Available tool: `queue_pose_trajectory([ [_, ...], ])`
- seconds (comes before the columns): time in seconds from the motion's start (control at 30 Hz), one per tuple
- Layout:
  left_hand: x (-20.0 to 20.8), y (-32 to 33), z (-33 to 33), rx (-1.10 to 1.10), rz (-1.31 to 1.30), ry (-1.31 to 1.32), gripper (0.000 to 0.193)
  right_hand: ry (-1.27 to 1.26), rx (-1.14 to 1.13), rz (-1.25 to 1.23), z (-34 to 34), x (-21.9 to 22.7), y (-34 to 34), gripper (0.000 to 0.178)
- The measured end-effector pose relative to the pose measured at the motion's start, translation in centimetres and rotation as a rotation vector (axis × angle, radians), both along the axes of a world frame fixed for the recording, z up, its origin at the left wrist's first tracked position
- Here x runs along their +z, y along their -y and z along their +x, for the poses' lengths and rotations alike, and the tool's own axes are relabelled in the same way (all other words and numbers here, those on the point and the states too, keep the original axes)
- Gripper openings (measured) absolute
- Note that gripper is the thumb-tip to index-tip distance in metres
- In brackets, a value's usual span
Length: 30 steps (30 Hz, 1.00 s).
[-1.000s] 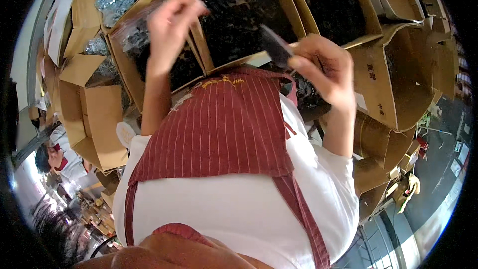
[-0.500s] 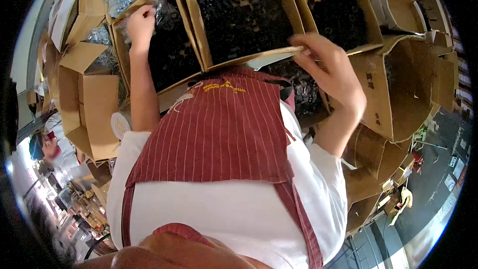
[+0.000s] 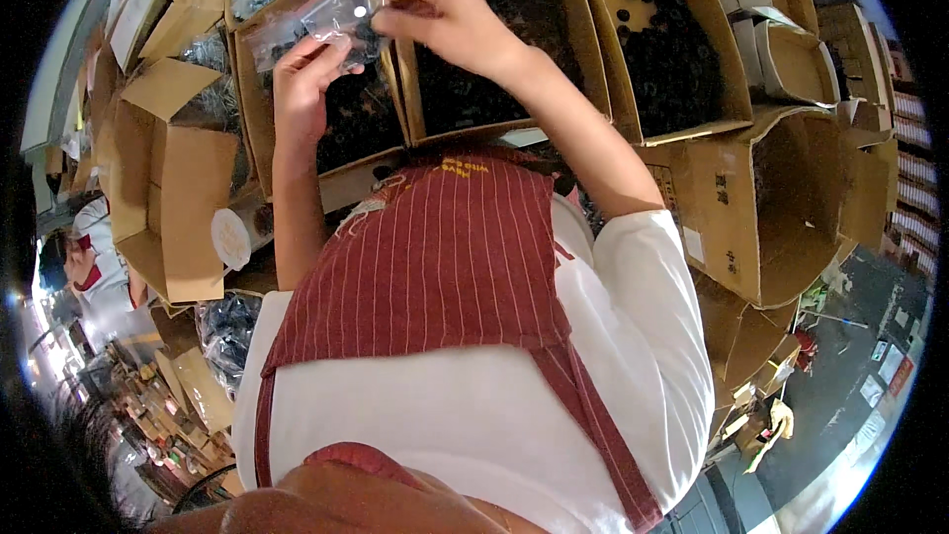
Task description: Picking small black furniture components from boxes and placing them into small plastic bags.
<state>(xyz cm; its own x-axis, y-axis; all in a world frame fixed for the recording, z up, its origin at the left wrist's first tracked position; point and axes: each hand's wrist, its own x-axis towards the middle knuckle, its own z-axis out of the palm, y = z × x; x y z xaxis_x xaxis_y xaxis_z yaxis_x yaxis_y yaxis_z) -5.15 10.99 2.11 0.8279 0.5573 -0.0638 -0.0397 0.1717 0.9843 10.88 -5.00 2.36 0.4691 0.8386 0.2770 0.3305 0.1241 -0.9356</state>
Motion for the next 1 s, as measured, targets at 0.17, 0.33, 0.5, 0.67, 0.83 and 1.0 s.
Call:
queue_pose_trajectory([
  [0.17, 3.0, -0.3, -0.5, -0.145, -0.030, 0.180, 0.035, -0.197, 0.123, 0.000, 0.2, 0.5, 0.3, 0.014],
  [0.33, 3.1, -1.7, 0.1, -0.177, 0.383, 0.062, 0.022, -0.103, 0.149, 0.002, 0.6, 1.3, 0.3, 0.013],
  [0.5, 2.7, 0.1, 1.3, 0.023, 0.770, -0.045, 0.015, 0.014, 0.068, -0.135, 0.8, 2.4, 1.1, 0.022],
  [0.67, 2.7, 2.1, 1.4, 0.135, 1.043, -0.018, 0.037, 0.519, -0.020, 0.192, 0.1, 7.0, 1.4, 0.037],
  [0.83, 3.1, 3.6, 1.7, 0.146, 1.079, 0.040, 0.051, 0.678, 0.262, 0.175, 0.2, 6.9, 1.6, 0.047],
  [1.0, 2.8, 4.1, 1.7, 0.086, 1.142, -0.025, 0.050, 0.710, 0.264, 0.029, 0.0, 6.5, 2.4, 0.045],
])
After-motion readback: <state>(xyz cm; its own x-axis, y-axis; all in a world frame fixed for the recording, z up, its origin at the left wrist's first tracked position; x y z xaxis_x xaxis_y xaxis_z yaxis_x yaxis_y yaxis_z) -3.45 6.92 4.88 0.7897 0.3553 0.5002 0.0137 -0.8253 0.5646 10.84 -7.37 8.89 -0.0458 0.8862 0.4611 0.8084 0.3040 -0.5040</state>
